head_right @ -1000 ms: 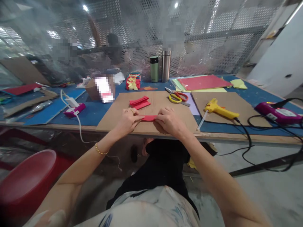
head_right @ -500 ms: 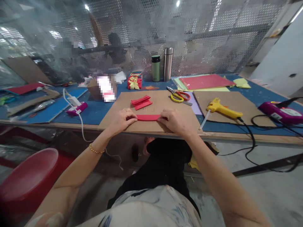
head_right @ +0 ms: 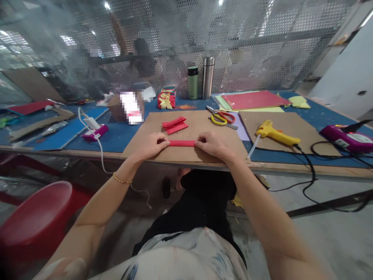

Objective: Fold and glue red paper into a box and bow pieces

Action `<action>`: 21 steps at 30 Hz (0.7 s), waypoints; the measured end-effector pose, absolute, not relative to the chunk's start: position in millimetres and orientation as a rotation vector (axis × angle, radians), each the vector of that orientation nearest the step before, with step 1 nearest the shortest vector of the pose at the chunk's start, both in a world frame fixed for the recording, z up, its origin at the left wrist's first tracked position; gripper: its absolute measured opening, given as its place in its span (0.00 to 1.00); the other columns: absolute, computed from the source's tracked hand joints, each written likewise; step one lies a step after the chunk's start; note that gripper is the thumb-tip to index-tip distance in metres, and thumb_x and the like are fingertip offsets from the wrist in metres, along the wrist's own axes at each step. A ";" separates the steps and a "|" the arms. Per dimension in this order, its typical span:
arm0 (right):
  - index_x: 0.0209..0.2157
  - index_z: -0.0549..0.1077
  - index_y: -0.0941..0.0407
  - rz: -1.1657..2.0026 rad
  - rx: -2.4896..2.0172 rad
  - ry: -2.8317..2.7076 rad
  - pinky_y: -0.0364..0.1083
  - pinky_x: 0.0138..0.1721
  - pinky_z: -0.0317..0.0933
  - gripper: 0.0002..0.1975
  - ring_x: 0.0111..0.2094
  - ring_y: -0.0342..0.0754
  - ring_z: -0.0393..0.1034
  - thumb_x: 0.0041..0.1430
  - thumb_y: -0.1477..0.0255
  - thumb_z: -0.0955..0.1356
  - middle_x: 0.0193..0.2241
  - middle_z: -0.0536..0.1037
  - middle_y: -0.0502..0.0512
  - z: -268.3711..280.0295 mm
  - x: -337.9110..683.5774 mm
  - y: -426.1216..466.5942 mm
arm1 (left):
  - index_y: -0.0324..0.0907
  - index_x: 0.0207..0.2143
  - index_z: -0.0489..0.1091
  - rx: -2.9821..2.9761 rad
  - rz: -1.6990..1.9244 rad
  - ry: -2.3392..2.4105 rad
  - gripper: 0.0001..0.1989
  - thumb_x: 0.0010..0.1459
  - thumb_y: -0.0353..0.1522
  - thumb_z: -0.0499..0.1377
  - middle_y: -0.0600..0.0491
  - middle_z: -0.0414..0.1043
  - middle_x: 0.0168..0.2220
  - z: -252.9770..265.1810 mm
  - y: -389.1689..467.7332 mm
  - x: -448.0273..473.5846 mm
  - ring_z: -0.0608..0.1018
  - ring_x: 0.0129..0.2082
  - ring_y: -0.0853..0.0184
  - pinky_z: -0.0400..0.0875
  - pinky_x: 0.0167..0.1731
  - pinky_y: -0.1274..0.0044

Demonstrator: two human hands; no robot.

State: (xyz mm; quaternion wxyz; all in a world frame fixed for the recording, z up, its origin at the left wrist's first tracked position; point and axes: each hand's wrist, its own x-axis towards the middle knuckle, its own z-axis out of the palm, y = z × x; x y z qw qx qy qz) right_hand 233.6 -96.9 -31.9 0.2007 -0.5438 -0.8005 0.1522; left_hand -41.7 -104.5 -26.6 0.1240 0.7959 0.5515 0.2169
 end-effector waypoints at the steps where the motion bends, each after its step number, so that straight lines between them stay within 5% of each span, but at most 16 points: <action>1: 0.32 0.82 0.54 0.425 -1.530 -2.242 0.45 0.32 0.61 0.10 0.32 0.49 0.73 0.64 0.67 0.69 0.31 0.84 0.54 -32.2 233.0 -95.5 | 0.43 0.31 0.75 2.308 0.621 1.641 0.11 0.66 0.36 0.60 0.48 0.81 0.37 -26.2 -104.7 -40.0 0.78 0.39 0.60 0.72 0.44 0.67; 21: 0.29 0.83 0.54 0.428 -1.643 -2.385 0.45 0.28 0.58 0.11 0.30 0.48 0.72 0.63 0.69 0.69 0.30 0.84 0.55 -14.0 227.8 -86.9 | 0.45 0.24 0.67 2.369 0.407 1.761 0.14 0.64 0.35 0.60 0.49 0.72 0.25 -20.7 -92.0 -29.2 0.71 0.26 0.63 0.61 0.31 0.68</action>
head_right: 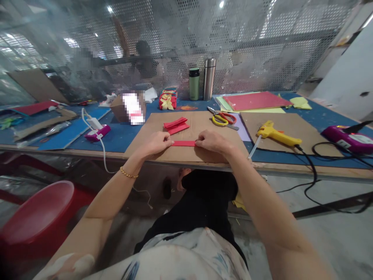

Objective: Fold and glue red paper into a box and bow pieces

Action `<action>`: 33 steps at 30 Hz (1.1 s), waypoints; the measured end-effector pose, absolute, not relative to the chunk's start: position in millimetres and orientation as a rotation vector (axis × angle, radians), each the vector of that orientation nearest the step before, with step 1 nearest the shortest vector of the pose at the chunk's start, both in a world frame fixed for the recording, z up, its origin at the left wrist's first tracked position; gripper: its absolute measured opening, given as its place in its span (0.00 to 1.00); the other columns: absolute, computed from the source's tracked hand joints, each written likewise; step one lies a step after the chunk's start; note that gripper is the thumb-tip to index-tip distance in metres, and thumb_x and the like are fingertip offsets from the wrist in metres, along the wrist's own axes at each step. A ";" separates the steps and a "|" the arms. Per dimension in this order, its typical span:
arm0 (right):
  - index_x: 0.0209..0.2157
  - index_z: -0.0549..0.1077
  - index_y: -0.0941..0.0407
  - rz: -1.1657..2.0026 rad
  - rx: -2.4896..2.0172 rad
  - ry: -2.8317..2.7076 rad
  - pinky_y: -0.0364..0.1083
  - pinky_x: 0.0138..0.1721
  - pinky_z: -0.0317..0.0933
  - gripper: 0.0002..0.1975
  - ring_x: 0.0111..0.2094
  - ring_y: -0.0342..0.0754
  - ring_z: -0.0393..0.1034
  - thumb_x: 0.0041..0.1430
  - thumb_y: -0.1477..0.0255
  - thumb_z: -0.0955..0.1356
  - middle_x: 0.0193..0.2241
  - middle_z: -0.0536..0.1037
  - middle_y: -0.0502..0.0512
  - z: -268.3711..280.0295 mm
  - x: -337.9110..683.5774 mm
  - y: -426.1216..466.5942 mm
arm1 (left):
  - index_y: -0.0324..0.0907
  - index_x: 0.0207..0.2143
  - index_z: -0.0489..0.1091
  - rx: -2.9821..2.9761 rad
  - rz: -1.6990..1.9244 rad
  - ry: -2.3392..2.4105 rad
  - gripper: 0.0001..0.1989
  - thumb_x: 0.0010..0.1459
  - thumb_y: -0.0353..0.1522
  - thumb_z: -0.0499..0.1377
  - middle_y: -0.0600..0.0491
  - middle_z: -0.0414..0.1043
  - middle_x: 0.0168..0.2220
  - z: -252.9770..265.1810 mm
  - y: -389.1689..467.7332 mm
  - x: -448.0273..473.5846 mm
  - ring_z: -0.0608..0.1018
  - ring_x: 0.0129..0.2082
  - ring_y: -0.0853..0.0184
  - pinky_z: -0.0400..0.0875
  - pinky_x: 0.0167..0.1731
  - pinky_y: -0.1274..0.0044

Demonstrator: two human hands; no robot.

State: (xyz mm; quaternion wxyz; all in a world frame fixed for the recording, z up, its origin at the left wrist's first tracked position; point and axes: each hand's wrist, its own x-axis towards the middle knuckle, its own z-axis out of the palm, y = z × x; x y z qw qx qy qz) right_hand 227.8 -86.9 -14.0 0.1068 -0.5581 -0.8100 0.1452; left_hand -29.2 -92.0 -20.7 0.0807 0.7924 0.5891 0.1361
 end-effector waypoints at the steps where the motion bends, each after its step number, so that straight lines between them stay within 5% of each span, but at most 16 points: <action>1: 0.29 0.83 0.54 0.424 -1.651 -2.388 0.45 0.29 0.58 0.11 0.30 0.48 0.72 0.63 0.69 0.69 0.31 0.84 0.55 -13.6 227.1 -86.8 | 0.45 0.24 0.66 2.366 0.402 1.766 0.14 0.64 0.35 0.60 0.49 0.72 0.25 -20.3 -92.0 -28.8 0.70 0.26 0.63 0.61 0.31 0.68; 18: 0.31 0.81 0.53 0.131 -1.822 -2.411 0.46 0.29 0.52 0.14 0.31 0.49 0.72 0.67 0.60 0.70 0.30 0.83 0.55 -9.2 237.5 -95.6 | 0.45 0.25 0.63 2.331 0.308 1.766 0.14 0.65 0.35 0.60 0.51 0.70 0.27 -13.8 -93.2 -27.5 0.68 0.27 0.64 0.56 0.32 0.70; 33: 0.36 0.82 0.55 0.012 -1.787 -2.274 0.46 0.32 0.51 0.12 0.32 0.49 0.71 0.68 0.61 0.72 0.33 0.83 0.56 -23.7 242.5 -106.3 | 0.45 0.27 0.63 2.239 0.356 1.787 0.13 0.64 0.33 0.60 0.52 0.69 0.28 -11.2 -97.9 -25.1 0.69 0.30 0.63 0.56 0.35 0.70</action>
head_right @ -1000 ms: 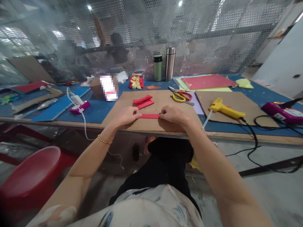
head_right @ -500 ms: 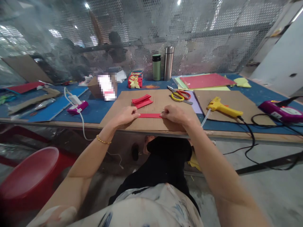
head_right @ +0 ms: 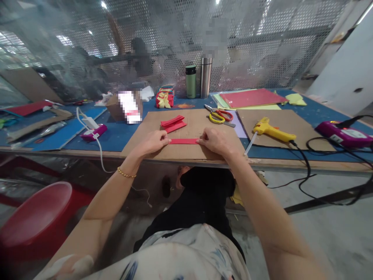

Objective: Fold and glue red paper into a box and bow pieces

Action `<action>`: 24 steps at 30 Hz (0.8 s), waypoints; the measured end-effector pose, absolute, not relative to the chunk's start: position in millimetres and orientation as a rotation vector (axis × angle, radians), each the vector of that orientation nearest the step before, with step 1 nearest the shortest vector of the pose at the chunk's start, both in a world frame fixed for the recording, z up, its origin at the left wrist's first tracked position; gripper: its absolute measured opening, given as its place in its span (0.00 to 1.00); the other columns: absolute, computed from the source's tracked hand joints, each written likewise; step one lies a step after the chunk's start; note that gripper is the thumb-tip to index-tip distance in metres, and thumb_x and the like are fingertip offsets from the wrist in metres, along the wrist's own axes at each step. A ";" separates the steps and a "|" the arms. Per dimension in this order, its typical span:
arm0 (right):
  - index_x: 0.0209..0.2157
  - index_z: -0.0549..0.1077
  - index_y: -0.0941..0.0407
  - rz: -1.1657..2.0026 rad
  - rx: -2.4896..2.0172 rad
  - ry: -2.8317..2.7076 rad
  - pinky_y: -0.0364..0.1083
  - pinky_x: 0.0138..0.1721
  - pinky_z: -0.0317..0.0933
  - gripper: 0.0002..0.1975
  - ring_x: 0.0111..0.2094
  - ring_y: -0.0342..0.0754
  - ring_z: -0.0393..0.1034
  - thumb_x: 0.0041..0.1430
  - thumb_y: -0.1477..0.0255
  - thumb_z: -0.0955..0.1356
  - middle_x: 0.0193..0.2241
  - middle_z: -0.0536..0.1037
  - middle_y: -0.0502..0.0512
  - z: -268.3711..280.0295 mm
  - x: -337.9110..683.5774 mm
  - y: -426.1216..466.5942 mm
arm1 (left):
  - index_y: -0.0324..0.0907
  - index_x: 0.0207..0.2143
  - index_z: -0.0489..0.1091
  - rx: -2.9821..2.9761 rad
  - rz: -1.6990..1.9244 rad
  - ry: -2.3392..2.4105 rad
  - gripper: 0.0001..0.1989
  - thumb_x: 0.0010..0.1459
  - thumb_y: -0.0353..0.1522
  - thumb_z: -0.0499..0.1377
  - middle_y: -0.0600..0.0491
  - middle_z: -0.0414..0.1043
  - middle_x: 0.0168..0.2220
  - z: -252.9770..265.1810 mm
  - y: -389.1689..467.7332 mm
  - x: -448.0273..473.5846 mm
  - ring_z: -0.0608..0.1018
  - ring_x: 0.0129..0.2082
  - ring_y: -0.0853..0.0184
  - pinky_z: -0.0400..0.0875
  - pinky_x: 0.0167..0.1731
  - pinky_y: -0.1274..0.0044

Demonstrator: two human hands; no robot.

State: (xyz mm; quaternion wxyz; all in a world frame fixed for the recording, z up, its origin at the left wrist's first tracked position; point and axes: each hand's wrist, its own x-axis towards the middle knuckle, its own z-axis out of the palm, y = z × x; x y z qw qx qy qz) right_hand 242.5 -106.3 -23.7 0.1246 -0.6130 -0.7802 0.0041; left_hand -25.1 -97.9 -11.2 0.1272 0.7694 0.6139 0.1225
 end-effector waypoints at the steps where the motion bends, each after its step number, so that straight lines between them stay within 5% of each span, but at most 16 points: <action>1: 0.36 0.82 0.55 0.019 -1.764 -2.281 0.46 0.32 0.51 0.11 0.32 0.49 0.71 0.68 0.62 0.72 0.33 0.83 0.56 -24.9 244.3 -105.1 | 0.44 0.27 0.63 2.234 0.375 1.778 0.13 0.64 0.33 0.61 0.52 0.69 0.28 -11.4 -98.2 -25.2 0.68 0.30 0.64 0.56 0.35 0.70; 13: 0.39 0.79 0.57 -0.296 -1.505 -2.287 0.48 0.38 0.51 0.08 0.39 0.54 0.70 0.71 0.67 0.70 0.41 0.79 0.63 -42.6 246.7 -115.3 | 0.44 0.23 0.60 2.242 0.381 1.758 0.17 0.64 0.31 0.62 0.55 0.68 0.25 -9.8 -97.6 -25.1 0.66 0.27 0.66 0.54 0.33 0.71; 24: 0.40 0.81 0.57 -0.287 -1.306 -2.620 0.50 0.40 0.47 0.11 0.40 0.53 0.70 0.69 0.79 0.65 0.38 0.80 0.61 -34.3 240.1 -131.8 | 0.45 0.24 0.60 2.226 0.343 1.775 0.16 0.63 0.33 0.61 0.53 0.69 0.27 -11.0 -96.7 -25.9 0.67 0.28 0.65 0.55 0.32 0.70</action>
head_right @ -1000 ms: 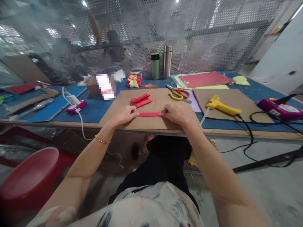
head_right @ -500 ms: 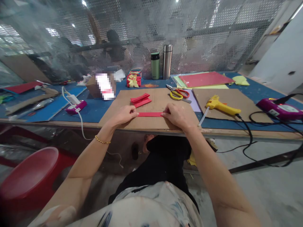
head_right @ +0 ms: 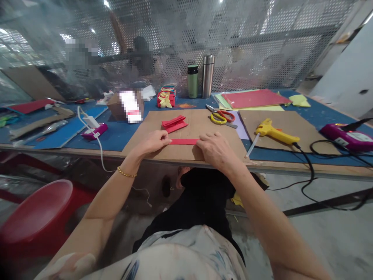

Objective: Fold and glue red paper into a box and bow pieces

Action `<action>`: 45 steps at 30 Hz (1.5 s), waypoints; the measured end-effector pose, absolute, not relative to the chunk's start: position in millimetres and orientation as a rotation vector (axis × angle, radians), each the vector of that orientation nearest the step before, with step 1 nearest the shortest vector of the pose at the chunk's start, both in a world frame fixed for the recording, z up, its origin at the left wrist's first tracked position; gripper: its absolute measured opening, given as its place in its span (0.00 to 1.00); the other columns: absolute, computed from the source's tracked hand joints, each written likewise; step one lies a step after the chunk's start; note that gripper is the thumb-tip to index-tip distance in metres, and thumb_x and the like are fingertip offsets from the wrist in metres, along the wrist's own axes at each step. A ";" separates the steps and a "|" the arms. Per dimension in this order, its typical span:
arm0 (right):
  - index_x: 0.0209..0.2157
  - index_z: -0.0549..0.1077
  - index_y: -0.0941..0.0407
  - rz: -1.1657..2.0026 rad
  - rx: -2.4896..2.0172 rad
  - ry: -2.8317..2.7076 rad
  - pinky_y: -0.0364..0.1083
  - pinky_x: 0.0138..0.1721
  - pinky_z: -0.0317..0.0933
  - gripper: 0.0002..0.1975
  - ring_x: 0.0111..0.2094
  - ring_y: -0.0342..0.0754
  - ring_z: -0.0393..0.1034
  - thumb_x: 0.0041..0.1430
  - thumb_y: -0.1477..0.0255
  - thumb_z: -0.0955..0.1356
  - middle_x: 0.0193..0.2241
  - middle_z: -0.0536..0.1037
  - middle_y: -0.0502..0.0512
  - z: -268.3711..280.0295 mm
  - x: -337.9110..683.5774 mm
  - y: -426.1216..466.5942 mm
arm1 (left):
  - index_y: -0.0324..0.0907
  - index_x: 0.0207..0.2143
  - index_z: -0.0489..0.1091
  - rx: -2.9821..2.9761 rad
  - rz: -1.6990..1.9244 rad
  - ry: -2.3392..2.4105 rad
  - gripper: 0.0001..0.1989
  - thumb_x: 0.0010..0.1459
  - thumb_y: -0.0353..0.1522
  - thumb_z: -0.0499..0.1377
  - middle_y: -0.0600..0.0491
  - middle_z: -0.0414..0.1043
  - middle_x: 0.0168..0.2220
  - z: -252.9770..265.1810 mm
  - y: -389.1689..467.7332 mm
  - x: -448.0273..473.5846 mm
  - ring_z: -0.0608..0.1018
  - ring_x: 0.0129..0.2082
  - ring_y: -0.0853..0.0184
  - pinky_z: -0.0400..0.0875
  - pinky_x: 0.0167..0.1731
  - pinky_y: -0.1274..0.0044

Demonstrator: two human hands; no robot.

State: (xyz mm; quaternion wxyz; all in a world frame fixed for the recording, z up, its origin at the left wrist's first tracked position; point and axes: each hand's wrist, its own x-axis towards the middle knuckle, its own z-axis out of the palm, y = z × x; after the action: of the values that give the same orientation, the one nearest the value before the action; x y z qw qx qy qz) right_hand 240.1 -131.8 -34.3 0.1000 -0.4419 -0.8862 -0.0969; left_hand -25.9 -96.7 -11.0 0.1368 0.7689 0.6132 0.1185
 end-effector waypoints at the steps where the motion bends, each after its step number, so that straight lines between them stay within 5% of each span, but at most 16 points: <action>1: 0.40 0.81 0.58 -0.297 -1.321 -2.635 0.51 0.40 0.47 0.11 0.40 0.53 0.70 0.68 0.80 0.65 0.39 0.81 0.62 -31.9 237.7 -135.8 | 0.45 0.24 0.61 2.215 0.345 1.774 0.15 0.63 0.33 0.61 0.53 0.70 0.27 -10.8 -96.6 -26.2 0.68 0.28 0.65 0.55 0.32 0.70; 6: 0.36 0.80 0.60 -0.350 -1.423 -2.671 0.53 0.41 0.46 0.11 0.39 0.54 0.70 0.65 0.82 0.65 0.38 0.81 0.65 -24.0 220.7 -151.3 | 0.44 0.25 0.62 2.204 0.340 1.760 0.14 0.62 0.33 0.61 0.54 0.70 0.27 -10.8 -94.5 -27.8 0.69 0.29 0.66 0.56 0.32 0.70; 13: 0.53 0.80 0.59 -0.439 -1.398 -2.683 0.53 0.41 0.45 0.18 0.39 0.54 0.70 0.69 0.82 0.62 0.41 0.81 0.64 -25.7 213.3 -155.3 | 0.44 0.23 0.61 2.221 0.392 1.718 0.15 0.62 0.32 0.61 0.54 0.68 0.25 -12.7 -94.2 -28.4 0.66 0.27 0.66 0.54 0.31 0.70; 26: 0.42 0.83 0.62 -0.318 -1.398 -2.771 0.51 0.42 0.52 0.16 0.45 0.56 0.71 0.73 0.78 0.63 0.44 0.79 0.68 -15.9 202.3 -146.7 | 0.44 0.23 0.63 2.213 0.389 1.708 0.14 0.61 0.32 0.62 0.55 0.70 0.25 -12.6 -91.3 -28.9 0.68 0.28 0.66 0.56 0.31 0.72; 33: 0.55 0.80 0.58 -0.340 -1.421 -2.747 0.50 0.39 0.54 0.18 0.45 0.57 0.73 0.73 0.79 0.62 0.48 0.79 0.68 -14.5 196.1 -154.2 | 0.44 0.25 0.64 2.179 0.423 1.712 0.13 0.62 0.31 0.62 0.53 0.72 0.27 -11.8 -95.0 -27.2 0.70 0.30 0.65 0.57 0.32 0.72; 45: 0.44 0.83 0.60 -0.350 -1.374 -2.791 0.51 0.46 0.56 0.15 0.47 0.56 0.72 0.74 0.77 0.63 0.47 0.79 0.68 -16.6 183.4 -152.1 | 0.44 0.25 0.64 2.168 0.393 1.698 0.14 0.62 0.34 0.62 0.55 0.70 0.26 -11.8 -94.9 -28.8 0.70 0.29 0.66 0.57 0.30 0.73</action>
State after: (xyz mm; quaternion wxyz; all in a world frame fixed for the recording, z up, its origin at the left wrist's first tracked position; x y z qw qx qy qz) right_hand 183.4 -152.1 -16.6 0.0055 -0.4389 -0.8915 -0.1119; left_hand -28.8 -94.9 -11.8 0.1791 0.7668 0.6005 0.1390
